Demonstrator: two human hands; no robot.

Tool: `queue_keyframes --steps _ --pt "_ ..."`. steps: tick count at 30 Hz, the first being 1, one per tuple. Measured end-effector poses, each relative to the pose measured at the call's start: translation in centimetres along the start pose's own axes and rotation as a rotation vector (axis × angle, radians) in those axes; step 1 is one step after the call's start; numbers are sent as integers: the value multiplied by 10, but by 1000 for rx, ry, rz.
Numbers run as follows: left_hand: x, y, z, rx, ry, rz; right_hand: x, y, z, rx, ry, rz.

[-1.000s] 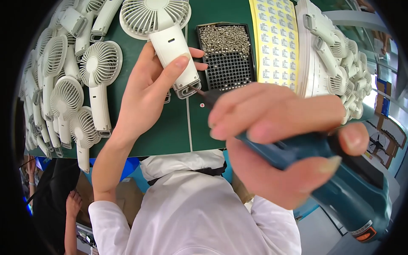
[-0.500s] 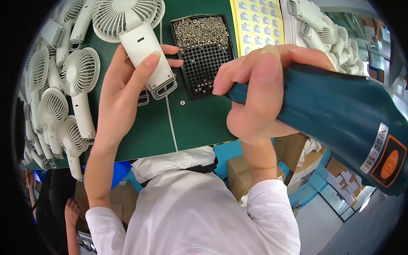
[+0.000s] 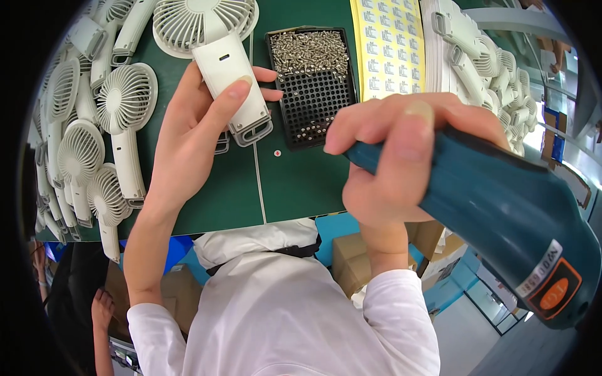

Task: Using an electric screwdriver to drive screws into the base of handheld fans.

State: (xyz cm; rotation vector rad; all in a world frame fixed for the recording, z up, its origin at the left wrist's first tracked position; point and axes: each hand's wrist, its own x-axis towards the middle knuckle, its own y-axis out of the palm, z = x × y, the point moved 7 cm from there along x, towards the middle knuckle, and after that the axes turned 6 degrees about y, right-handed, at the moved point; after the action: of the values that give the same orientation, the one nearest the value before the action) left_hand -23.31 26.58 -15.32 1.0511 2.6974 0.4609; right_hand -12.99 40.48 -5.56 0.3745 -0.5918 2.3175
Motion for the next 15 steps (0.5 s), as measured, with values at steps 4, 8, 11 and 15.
queue_keyframes --steps 4,8,11,15 --pt "-2 -4 1 1 6 9 -2 8 16 413 14 -163" --pt "-1 -1 1 -15 16 13 1 12 35 496 -42 -99" --pt "-2 -1 2 -12 7 9 -3 21 43 481 45 -157" --pt "-1 -1 5 -11 5 21 -3 25 38 441 69 -134"
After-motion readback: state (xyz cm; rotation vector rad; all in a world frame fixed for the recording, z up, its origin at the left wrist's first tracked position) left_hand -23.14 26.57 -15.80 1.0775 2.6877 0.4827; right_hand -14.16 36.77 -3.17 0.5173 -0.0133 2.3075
